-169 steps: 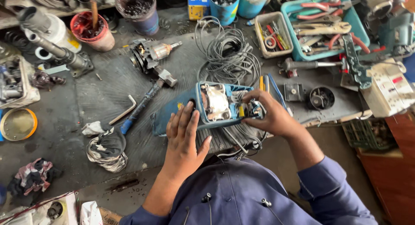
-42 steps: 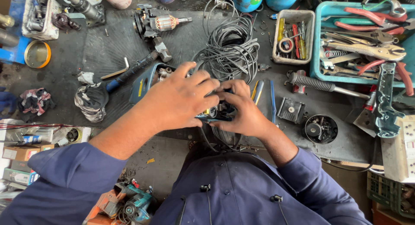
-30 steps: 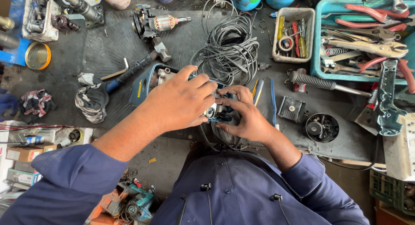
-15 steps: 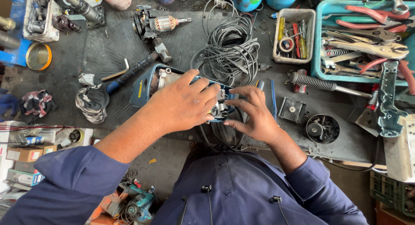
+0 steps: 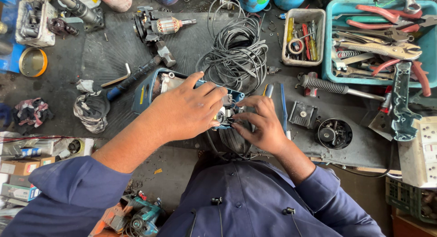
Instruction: The person cleans hands and then uses pliers and a screwdriver to adjust internal components of a blue electrical device. They then handle a motor rotor, applying grease from a container and wiping it with a cloth.
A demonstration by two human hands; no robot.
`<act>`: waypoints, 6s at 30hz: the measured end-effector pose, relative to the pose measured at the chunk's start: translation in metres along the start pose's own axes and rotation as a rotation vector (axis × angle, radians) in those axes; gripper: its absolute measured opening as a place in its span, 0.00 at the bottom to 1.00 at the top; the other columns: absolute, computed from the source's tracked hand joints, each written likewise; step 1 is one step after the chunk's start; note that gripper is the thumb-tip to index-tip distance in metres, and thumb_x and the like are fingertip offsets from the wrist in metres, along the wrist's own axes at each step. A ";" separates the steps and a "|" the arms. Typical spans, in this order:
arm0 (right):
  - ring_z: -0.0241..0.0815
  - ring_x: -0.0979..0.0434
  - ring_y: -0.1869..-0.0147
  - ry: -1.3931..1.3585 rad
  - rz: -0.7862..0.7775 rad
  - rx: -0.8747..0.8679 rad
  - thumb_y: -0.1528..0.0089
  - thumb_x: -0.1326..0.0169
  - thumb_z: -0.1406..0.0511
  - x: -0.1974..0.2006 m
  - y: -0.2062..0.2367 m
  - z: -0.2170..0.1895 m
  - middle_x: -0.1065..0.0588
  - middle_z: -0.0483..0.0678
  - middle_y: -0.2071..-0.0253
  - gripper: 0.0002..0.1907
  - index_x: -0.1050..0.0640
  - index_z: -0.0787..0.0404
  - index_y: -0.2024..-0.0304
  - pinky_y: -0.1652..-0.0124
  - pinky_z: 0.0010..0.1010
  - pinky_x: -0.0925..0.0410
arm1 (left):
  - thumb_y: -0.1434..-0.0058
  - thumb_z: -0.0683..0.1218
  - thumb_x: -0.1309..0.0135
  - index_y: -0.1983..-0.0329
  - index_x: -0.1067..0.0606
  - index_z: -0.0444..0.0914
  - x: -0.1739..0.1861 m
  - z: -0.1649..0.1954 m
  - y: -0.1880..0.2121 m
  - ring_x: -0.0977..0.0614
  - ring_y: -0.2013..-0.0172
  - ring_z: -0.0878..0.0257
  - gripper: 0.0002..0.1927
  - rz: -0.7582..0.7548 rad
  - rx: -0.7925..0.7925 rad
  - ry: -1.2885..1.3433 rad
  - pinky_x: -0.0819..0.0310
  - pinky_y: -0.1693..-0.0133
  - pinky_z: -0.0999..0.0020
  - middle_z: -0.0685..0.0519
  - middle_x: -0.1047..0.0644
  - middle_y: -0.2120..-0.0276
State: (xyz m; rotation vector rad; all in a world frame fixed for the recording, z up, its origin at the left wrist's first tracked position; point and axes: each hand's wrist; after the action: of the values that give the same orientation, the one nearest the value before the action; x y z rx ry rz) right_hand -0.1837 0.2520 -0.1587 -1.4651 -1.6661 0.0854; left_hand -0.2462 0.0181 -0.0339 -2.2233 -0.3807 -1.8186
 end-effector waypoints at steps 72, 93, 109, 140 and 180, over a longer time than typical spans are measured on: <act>0.46 0.20 0.63 -0.152 -0.181 -0.578 0.41 0.39 0.66 -0.029 0.033 -0.001 0.22 0.52 0.67 0.07 0.19 0.65 0.64 0.60 0.35 0.29 | 0.40 0.47 0.50 0.48 0.21 0.37 0.002 0.021 0.031 0.24 0.44 0.55 0.19 0.295 0.400 -0.058 0.39 0.38 0.54 0.48 0.22 0.47; 0.49 0.18 0.61 0.230 -0.186 -0.755 0.47 0.35 0.66 -0.058 -0.023 -0.065 0.20 0.50 0.66 0.08 0.18 0.61 0.66 0.60 0.37 0.27 | 0.37 0.36 0.44 0.50 0.26 0.34 -0.067 -0.033 0.268 0.22 0.47 0.47 0.12 0.834 0.928 0.357 0.28 0.43 0.54 0.45 0.23 0.50; 0.50 0.19 0.49 0.552 -0.446 -0.975 0.42 0.42 0.56 -0.030 -0.050 -0.092 0.19 0.46 0.55 0.20 0.21 0.49 0.46 0.51 0.43 0.28 | 0.30 0.62 0.55 0.35 0.28 0.37 -0.011 -0.078 0.146 0.29 0.34 0.46 0.31 0.625 0.300 0.831 0.41 0.33 0.50 0.46 0.28 0.34; 0.48 0.29 0.36 -0.565 0.753 -0.039 0.29 0.54 0.64 0.046 -0.199 0.056 0.28 0.54 0.42 0.13 0.29 0.60 0.43 0.34 0.39 0.40 | 0.34 0.52 0.51 0.45 0.22 0.35 -0.025 -0.061 0.095 0.22 0.39 0.49 0.20 0.660 0.467 0.898 0.33 0.36 0.57 0.46 0.22 0.40; 0.39 0.49 0.75 -1.510 0.787 -0.530 0.39 0.56 0.56 0.008 0.010 -0.001 0.45 0.43 0.81 0.16 0.41 0.56 0.75 0.69 0.33 0.49 | 0.28 0.52 0.53 0.47 0.21 0.33 -0.041 -0.025 0.092 0.19 0.45 0.58 0.19 0.793 0.620 0.924 0.25 0.41 0.64 0.45 0.21 0.43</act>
State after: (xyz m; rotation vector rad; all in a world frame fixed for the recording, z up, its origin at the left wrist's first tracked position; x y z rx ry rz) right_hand -0.1746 0.2610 -0.1593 -2.7119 -2.0685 1.6229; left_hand -0.2445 -0.0784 -0.0712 -0.7837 0.1196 -1.6863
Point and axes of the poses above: each hand's wrist, its own y-axis away from the middle knuckle, its own x-axis out of the back of the hand, z = x × y
